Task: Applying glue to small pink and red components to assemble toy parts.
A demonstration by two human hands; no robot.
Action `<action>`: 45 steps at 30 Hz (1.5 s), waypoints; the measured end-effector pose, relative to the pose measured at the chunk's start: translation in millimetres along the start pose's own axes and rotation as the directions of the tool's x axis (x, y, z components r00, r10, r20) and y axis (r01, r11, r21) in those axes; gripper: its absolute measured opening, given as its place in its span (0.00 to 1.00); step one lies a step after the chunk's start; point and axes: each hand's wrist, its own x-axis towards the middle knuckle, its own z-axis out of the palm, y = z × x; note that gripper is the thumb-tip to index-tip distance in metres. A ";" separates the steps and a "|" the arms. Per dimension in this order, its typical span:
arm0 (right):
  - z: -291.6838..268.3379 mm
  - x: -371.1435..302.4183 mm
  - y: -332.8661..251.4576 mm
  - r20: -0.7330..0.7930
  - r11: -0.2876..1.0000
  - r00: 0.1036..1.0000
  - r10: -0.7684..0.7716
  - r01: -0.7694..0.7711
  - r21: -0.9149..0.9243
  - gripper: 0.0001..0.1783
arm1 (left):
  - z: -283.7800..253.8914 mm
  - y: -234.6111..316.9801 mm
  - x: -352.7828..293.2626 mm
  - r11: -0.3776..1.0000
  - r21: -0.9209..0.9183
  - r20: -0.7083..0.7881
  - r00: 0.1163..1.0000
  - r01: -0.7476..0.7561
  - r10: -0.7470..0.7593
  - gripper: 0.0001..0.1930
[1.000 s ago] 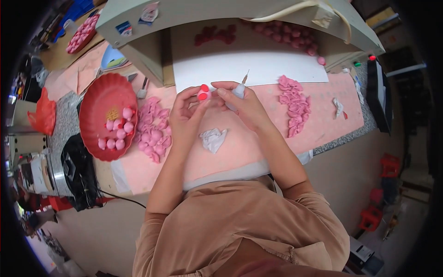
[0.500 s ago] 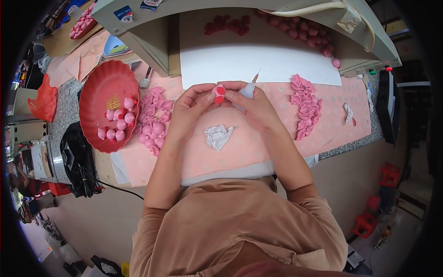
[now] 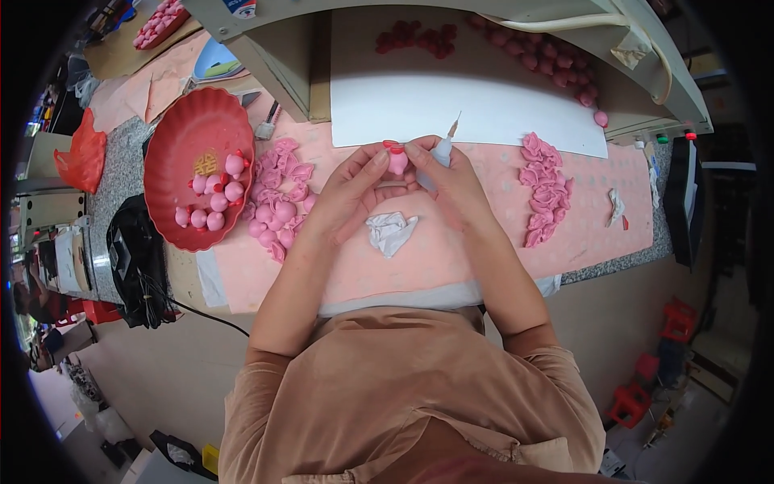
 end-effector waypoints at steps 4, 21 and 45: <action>0.4 -3.7 -0.7 0.020 1.000 1.000 0.003 -0.003 -0.022 0.13 | -9.2 -3.6 2.3 0.997 -0.081 0.026 0.999 -0.020 0.023 0.16; 0.1 2.9 8.7 0.113 0.999 0.992 -0.050 0.050 0.000 0.10 | -6.4 -0.3 -5.4 0.993 0.027 -0.077 0.990 -0.115 0.116 0.14; -109.5 -109.2 -36.8 -0.394 0.714 0.748 -0.533 0.148 -0.684 0.10 | 4.6 57.2 -25.3 -0.197 0.969 0.241 0.753 -0.149 0.613 0.12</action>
